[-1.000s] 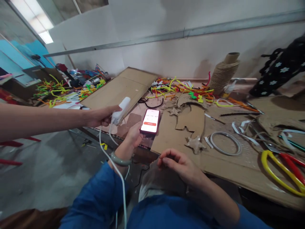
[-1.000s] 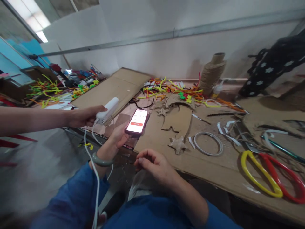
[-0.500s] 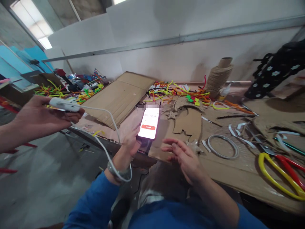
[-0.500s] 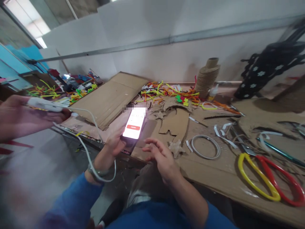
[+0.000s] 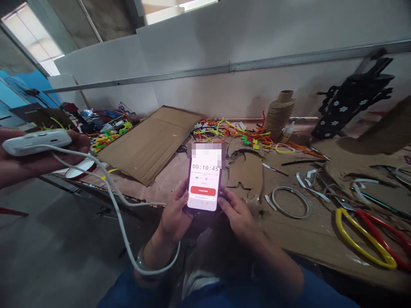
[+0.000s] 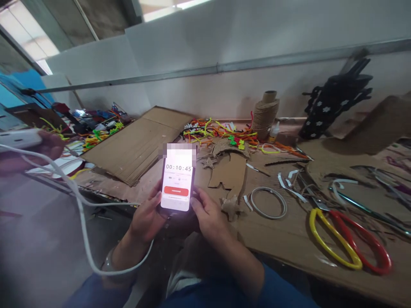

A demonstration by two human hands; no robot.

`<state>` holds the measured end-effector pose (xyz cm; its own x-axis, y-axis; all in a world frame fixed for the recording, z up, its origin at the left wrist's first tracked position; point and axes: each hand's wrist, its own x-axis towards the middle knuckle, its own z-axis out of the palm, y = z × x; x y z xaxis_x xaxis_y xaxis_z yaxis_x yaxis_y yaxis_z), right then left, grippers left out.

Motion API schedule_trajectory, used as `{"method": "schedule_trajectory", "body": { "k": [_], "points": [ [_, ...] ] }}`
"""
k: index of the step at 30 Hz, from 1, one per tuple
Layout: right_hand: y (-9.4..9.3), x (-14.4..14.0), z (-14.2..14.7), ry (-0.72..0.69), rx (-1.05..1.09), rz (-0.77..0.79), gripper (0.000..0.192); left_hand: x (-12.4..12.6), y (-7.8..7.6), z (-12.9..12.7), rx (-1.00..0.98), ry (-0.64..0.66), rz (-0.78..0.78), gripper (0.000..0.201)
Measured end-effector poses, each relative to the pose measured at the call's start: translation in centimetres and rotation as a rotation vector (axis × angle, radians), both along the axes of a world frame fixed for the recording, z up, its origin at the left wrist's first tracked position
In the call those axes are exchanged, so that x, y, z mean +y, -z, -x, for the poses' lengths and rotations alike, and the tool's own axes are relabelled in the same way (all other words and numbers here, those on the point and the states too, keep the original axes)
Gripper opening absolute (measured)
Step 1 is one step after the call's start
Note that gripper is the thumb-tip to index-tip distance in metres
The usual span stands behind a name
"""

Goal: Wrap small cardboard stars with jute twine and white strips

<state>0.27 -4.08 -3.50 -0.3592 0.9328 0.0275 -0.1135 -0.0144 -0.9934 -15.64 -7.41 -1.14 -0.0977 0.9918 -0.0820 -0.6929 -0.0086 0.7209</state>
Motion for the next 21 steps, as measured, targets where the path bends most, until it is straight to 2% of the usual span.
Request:
{"method": "schedule_trajectory", "body": {
  "k": [7,14,21],
  "points": [
    [-0.3,-0.6,-0.5,-0.002,-0.028,-0.054,0.038,-0.6,-0.3,-0.2,0.003,0.004,-0.005,0.030],
    [-0.2,-0.8,-0.9,0.041,-0.055,-0.041,0.038,-0.9,-0.2,-0.1,0.078,-0.007,0.031,0.034],
    [-0.2,-0.9,-1.4,0.040,-0.113,-0.036,0.041,-0.7,0.0,-0.3,0.112,0.013,0.000,0.034]
  ]
}}
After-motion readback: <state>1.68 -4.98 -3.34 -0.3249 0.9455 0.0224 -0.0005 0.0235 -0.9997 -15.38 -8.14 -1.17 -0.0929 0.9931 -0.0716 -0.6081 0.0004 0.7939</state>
